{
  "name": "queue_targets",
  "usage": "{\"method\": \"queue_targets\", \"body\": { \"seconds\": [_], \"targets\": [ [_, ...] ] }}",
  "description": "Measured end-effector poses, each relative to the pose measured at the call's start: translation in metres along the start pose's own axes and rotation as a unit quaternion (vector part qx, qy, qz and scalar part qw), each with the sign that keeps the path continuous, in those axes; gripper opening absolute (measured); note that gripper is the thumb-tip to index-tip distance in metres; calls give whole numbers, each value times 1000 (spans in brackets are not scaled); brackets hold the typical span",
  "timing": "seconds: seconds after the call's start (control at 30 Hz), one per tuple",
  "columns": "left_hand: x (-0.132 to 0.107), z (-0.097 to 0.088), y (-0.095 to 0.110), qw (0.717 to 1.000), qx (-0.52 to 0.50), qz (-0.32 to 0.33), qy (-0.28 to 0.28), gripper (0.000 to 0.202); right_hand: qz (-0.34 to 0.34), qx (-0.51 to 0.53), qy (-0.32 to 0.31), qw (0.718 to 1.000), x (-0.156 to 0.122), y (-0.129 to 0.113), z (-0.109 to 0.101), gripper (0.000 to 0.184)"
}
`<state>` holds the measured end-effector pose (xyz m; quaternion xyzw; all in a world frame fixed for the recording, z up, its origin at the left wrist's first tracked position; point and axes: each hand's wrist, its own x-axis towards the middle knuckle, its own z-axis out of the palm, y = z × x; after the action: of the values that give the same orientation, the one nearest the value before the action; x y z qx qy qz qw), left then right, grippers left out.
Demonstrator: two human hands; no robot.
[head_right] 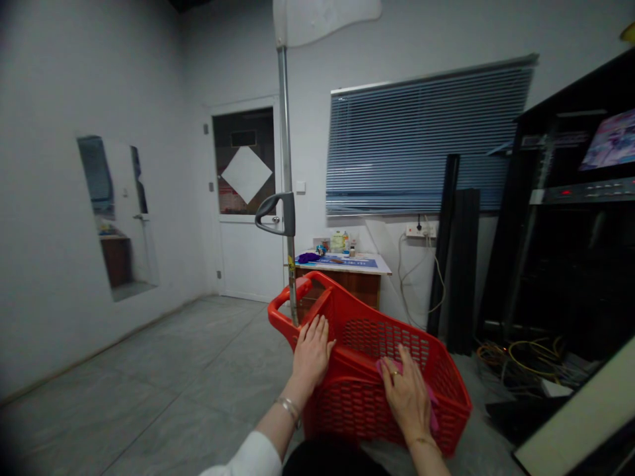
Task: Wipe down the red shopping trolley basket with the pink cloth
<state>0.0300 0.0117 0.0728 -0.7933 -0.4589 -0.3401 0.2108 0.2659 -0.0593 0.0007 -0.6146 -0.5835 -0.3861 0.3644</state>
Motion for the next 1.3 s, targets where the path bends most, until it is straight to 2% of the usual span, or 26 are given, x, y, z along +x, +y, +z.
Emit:
{"method": "queue_targets", "body": {
  "seconds": [0.1, 0.2, 0.37, 0.53, 0.63, 0.73, 0.87, 0.97, 1.07, 1.17, 1.3],
  "targets": [
    [1, 2, 7, 1000, 3, -3, 2, 51, 77, -43, 14, 996, -9, 1, -1, 47],
    [1, 3, 13, 1000, -2, -5, 5, 51, 140, -66, 33, 987, -13, -6, 1, 41],
    [3, 2, 17, 1000, -14, -13, -5, 50, 114, -48, 41, 991, 3, -28, 7, 32],
    [3, 0, 16, 1000, -6, -13, -16, 51, 91, -15, 37, 995, 24, -66, 14, 38],
    [2, 1, 13, 1000, -1, -6, -14, 52, 67, -4, 40, 997, 27, -73, 16, 34],
    [2, 2, 9, 1000, 0, 4, -6, 53, 31, 6, 28, 999, 24, -61, 15, 30],
    [2, 3, 7, 1000, 3, 9, -7, 53, 11, -12, 17, 1000, 11, -22, 9, 28],
    [2, 4, 10, 1000, 2, 8, -8, 53, 7, -38, 19, 999, 0, 10, 4, 30],
    [2, 4, 14, 1000, -7, -5, -9, 52, 32, -50, 14, 998, -4, 20, 3, 33],
    [2, 5, 17, 1000, -14, -15, -10, 51, 73, -45, 17, 996, 5, -4, 5, 33],
    [3, 3, 15, 1000, -12, -12, -12, 51, 73, -6, 9, 997, 26, -59, 11, 36]
  ]
}}
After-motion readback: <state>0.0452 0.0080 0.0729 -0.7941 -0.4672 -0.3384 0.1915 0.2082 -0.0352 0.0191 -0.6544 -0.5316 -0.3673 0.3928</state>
